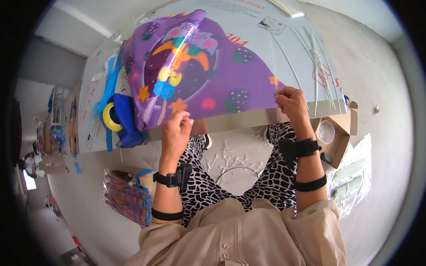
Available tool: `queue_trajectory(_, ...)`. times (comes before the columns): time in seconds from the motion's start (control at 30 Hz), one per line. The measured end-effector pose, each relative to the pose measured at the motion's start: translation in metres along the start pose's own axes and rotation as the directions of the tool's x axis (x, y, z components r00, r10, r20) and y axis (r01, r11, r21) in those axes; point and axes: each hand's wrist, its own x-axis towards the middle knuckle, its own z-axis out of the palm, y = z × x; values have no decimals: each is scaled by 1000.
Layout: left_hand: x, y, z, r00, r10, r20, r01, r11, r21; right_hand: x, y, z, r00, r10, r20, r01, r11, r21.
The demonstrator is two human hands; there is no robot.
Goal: The recorder is assembling a kite by attaching the sail material to the frame using a tape dispenser and string.
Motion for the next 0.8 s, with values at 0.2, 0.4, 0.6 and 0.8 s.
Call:
queue_trajectory(0.2, -47, -24, -34, 991, -104, -88, 105, 994, 13, 6, 3, -38, 955, -281, 97, 292, 820, -493)
queue_trajectory(0.4, -14, -42, -24, 978, -196, 70, 196, 981, 12, -2, 18, -2, 846, -438, 303, 485, 398, -779)
queue_trajectory(0.6, 32, -29, 21, 959, 281, -47, -260, 931, 258, 7, 33, 6, 823, -434, 366, 517, 307, -799)
queue_trajectory(0.8, 47, -31, 54, 953, 274, 132, -303, 897, 321, 17, 26, 5, 816, -454, 358, 524, 318, -790)
